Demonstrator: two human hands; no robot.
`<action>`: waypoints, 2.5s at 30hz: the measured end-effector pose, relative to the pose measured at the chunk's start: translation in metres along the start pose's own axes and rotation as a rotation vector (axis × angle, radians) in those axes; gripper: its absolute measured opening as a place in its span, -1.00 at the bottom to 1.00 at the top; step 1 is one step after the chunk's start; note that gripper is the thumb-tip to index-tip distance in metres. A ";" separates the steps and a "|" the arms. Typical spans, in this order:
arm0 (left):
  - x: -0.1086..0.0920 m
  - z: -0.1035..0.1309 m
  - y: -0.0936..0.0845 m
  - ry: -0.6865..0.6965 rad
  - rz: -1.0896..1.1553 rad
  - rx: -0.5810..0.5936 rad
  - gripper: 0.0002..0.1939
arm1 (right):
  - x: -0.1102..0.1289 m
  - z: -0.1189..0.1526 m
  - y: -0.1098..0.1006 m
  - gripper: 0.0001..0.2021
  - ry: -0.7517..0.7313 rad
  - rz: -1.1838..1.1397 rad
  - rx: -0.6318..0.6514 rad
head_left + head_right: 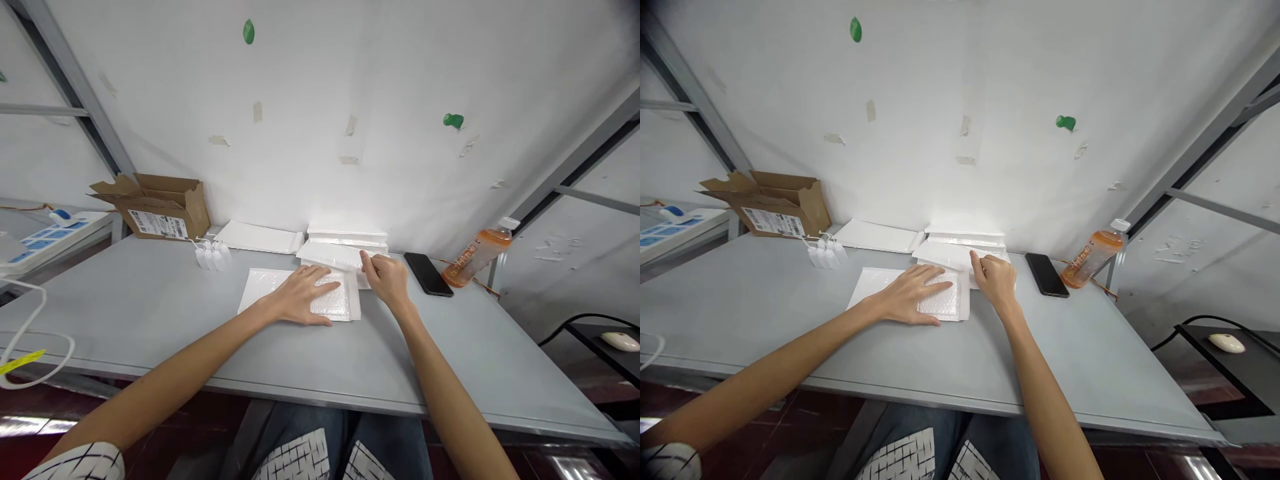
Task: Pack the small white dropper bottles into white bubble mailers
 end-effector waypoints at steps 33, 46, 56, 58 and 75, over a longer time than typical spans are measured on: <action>0.209 0.195 -0.020 -1.112 0.500 -0.550 0.15 | 0.003 0.000 -0.002 -0.24 -0.005 -0.078 -0.051; 0.213 0.159 0.007 -1.114 0.558 -0.539 0.11 | 0.001 -0.002 -0.005 -0.21 -0.001 -0.086 -0.054; 0.201 0.099 0.018 -0.952 0.696 -0.358 -0.19 | 0.000 -0.002 -0.004 -0.22 0.017 -0.079 -0.017; 0.197 0.091 0.021 -0.934 0.688 -0.332 -0.26 | 0.000 -0.002 -0.004 -0.22 0.019 -0.074 -0.010; 0.172 0.062 0.031 -0.941 0.561 -0.261 -0.43 | 0.101 0.054 0.057 -0.46 -0.401 -0.193 0.486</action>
Point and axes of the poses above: each hand's wrist, its own z-axis away from the middle knuckle, its own y-axis out of the palm, x = y × z, the point moved 7 cm from there along -z, towards the middle knuckle, and after that the axes turned 15 degrees about -z, right-handed, at the moved point
